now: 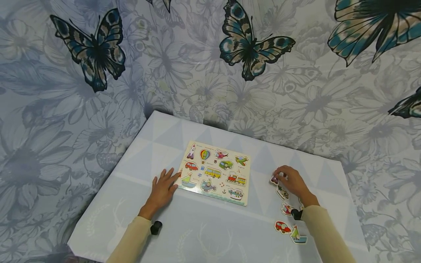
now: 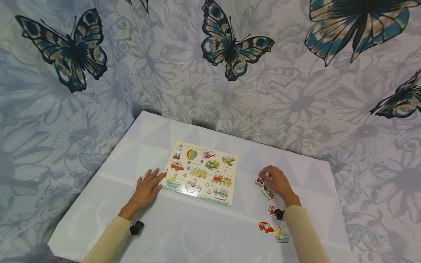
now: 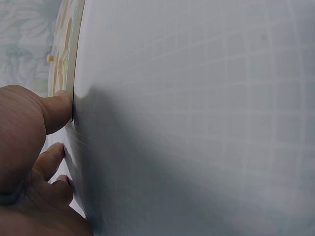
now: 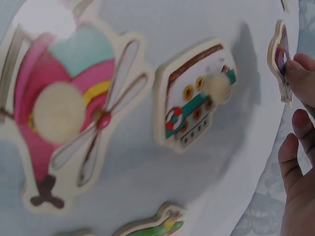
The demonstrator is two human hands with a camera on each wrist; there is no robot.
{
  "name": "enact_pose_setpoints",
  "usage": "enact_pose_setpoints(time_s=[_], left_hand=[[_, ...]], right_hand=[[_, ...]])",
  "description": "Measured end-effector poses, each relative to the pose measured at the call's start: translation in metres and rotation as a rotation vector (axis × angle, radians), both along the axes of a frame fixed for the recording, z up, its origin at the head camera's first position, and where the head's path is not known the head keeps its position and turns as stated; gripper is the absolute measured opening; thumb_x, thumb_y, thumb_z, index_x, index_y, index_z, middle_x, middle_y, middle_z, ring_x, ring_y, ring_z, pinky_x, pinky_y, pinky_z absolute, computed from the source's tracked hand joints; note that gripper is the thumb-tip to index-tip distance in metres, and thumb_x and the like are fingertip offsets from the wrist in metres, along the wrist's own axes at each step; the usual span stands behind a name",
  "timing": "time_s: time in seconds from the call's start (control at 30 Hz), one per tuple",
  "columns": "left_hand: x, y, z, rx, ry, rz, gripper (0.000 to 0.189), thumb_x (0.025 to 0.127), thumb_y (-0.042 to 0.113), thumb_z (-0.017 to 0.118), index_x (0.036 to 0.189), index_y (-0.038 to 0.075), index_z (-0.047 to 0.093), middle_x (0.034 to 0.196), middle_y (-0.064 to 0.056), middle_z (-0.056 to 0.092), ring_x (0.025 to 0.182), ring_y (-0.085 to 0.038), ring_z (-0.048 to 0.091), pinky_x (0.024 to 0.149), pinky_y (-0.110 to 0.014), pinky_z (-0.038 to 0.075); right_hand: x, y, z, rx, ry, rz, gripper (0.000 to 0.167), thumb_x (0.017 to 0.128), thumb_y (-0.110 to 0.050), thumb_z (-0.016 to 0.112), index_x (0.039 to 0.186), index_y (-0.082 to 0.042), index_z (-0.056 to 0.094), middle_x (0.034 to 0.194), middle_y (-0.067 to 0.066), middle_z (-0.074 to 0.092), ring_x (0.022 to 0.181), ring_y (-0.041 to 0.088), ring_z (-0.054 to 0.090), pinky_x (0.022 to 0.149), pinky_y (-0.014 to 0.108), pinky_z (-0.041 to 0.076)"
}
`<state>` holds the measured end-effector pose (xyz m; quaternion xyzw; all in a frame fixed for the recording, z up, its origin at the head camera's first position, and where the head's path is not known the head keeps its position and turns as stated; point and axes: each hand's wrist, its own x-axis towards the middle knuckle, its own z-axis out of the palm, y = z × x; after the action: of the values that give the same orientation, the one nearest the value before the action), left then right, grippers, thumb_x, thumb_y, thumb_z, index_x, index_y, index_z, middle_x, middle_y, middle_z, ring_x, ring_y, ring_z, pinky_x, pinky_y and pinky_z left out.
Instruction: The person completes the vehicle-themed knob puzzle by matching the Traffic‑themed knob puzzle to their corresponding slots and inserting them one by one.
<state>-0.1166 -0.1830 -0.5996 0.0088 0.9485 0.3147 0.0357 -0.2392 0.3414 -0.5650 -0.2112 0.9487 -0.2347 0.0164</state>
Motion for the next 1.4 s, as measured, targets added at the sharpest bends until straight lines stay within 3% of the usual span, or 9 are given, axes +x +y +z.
enact_pose_setpoints(time_s=[0.5, 1.2, 1.4], left_hand=[[0.001, 0.001, 0.005, -0.013, -0.016, 0.015, 0.05, 0.098, 0.018, 0.061, 0.147, 0.015, 0.051, 0.16, -0.021, 0.034, 0.15, -0.051, 0.017, 0.114, -0.075, 0.01], [0.001, 0.001, -0.002, -0.005, 0.02, 0.018, 0.05, 0.098, 0.019, 0.062, 0.146, 0.016, 0.053, 0.159, -0.021, 0.037, 0.149, -0.051, 0.02, 0.113, -0.074, 0.012], [0.0, -0.001, -0.004, -0.004, -0.001, 0.009, 0.05, 0.099, 0.021, 0.06, 0.148, 0.017, 0.051, 0.16, -0.019, 0.035, 0.15, -0.05, 0.018, 0.114, -0.074, 0.011]], right_hand=[[-0.011, -0.048, 0.008, -0.029, -0.037, 0.075, 0.012, 0.092, -0.007, 0.071, 0.1, -0.016, 0.074, 0.105, 0.002, 0.069, 0.083, 0.014, 0.055, 0.071, 0.038, 0.05], [-0.036, -0.122, 0.013, -0.045, -0.06, 0.212, 0.01, 0.094, -0.011, 0.07, 0.101, -0.016, 0.075, 0.106, -0.002, 0.069, 0.085, 0.014, 0.056, 0.075, 0.038, 0.049], [-0.043, -0.139, 0.014, -0.067, -0.057, 0.246, 0.01, 0.094, -0.011, 0.069, 0.102, -0.014, 0.074, 0.106, -0.001, 0.069, 0.088, 0.016, 0.059, 0.078, 0.039, 0.052]])
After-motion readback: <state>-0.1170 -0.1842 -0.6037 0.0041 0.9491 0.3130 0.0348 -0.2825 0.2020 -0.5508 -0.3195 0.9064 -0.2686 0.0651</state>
